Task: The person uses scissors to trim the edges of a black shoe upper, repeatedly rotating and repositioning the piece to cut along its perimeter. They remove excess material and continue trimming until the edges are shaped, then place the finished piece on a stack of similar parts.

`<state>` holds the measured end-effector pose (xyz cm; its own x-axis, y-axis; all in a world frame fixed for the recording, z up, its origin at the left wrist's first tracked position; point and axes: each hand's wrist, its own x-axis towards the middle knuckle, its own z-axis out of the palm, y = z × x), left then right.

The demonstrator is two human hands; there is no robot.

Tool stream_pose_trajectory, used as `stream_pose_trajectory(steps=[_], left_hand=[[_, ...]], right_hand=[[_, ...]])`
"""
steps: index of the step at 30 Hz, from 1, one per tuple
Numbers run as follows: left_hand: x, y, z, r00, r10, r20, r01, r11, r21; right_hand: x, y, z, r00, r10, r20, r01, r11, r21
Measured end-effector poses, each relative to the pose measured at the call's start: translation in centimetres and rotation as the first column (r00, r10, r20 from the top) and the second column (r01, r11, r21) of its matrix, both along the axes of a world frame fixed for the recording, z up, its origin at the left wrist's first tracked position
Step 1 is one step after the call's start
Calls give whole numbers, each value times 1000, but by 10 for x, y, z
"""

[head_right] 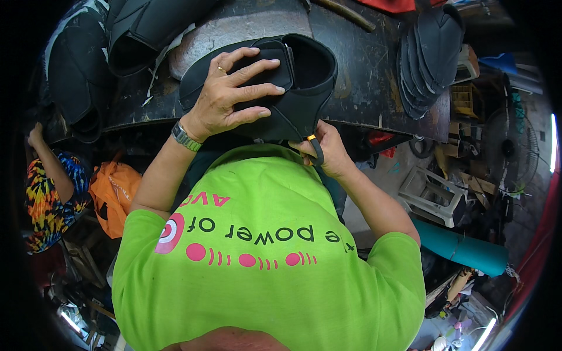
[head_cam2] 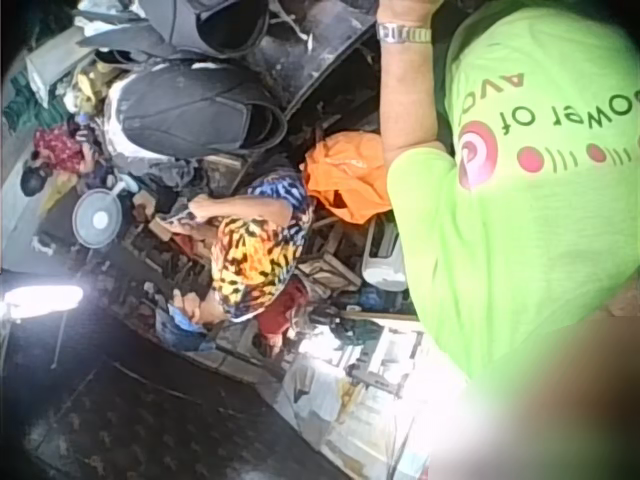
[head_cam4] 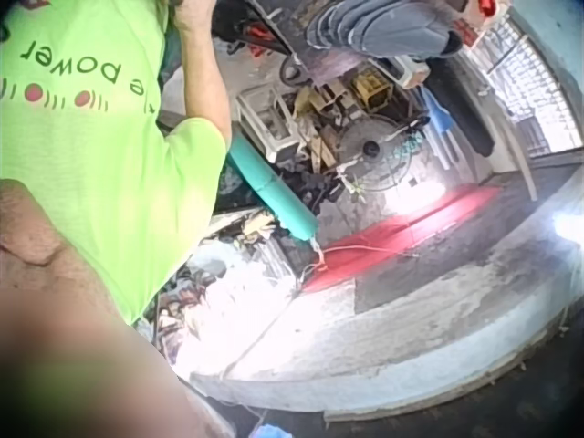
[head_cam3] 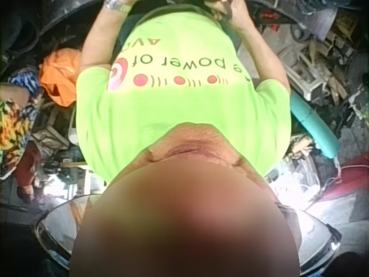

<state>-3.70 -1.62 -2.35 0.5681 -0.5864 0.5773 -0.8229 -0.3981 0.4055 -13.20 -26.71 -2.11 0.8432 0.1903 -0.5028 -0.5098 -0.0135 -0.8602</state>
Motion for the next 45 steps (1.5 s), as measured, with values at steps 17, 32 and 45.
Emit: stream_pose_trajectory(steps=[17,32,45], left_hand=[[0,-1,-7,988,-3,-157,-60,916,-397],[-5,9,2,935,334,-120,-353,910,-217],[-29,-12,4,918,361,-164,-334,927,172]], right_hand=[[6,-57,33,932,335,140,-125,660,-741],[51,-134,38,949,230,214,170,198,-965],[80,-25,53,811,316,491,228,603,-765]])
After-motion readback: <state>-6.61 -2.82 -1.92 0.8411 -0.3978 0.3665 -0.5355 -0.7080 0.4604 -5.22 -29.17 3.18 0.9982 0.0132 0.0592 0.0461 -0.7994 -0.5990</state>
